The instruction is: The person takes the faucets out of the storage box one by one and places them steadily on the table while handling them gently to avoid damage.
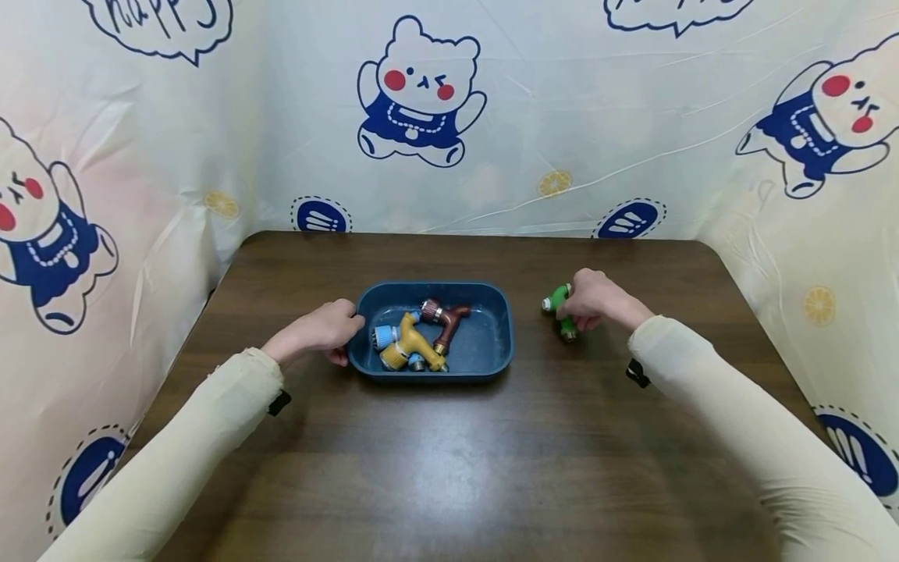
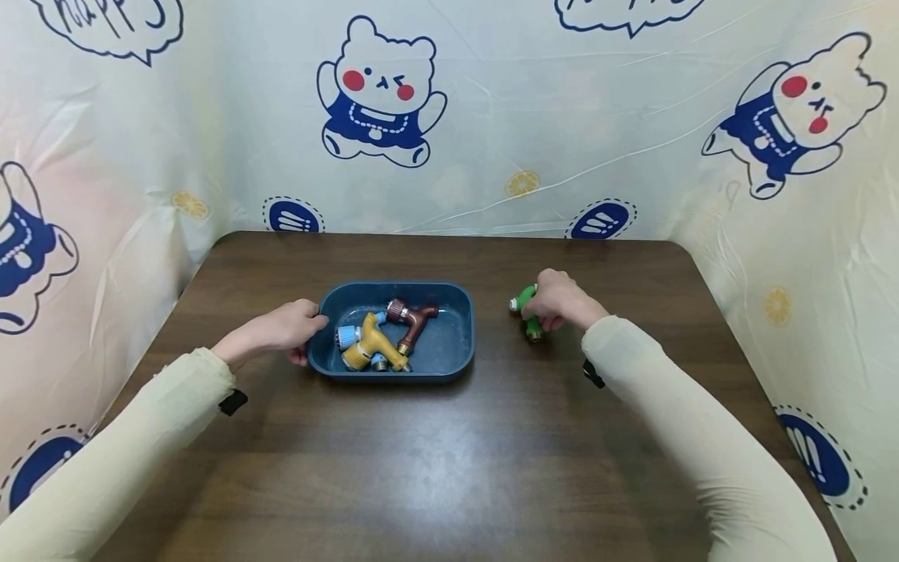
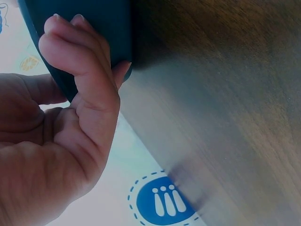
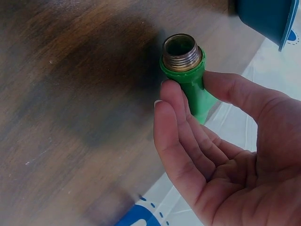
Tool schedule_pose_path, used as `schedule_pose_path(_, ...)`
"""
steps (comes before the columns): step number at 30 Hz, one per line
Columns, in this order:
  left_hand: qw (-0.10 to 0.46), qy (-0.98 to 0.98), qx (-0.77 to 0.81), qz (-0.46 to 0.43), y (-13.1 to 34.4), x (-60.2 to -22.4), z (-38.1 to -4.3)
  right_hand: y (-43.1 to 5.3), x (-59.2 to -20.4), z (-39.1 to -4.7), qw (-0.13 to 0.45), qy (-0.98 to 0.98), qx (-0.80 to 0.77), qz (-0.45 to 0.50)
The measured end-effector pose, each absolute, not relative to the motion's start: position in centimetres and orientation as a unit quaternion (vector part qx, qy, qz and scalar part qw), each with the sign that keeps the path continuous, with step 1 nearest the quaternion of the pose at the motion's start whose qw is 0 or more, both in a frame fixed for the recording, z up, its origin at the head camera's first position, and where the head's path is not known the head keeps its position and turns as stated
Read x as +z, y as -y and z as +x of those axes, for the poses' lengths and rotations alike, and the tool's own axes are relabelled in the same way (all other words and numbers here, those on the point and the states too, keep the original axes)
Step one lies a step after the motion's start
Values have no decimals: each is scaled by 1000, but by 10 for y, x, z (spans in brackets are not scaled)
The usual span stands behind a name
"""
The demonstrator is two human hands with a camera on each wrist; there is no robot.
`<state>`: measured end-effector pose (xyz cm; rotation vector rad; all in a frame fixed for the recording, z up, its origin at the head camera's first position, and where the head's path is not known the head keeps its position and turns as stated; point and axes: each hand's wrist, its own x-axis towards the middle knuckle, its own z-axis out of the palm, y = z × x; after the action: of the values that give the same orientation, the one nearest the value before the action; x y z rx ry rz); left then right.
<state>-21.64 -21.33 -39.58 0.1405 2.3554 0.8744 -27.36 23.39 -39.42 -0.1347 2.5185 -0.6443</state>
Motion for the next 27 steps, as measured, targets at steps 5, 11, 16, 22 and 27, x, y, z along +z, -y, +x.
schedule_pose_path(5,310,-890,330,56,213,-395,-218,-235,-393,-274,268,-934,-231,-49)
schedule_pose_path(11,310,-890,330,53,213,-396,-219,-236,-394,-273,270,-934,-229,-48)
schedule_pose_path(16,310,-891,326,57,214,-397,-219,-237,-396,-275,271,-933,-230,-49)
schedule_pose_path(22,308,-892,328,56,214,-398,-218,-237,-399,-277,272,-933,-233,-47)
schedule_pose_path(27,310,-890,330,55,214,-397,-218,-238,-400,-278,273,-933,-232,-46)
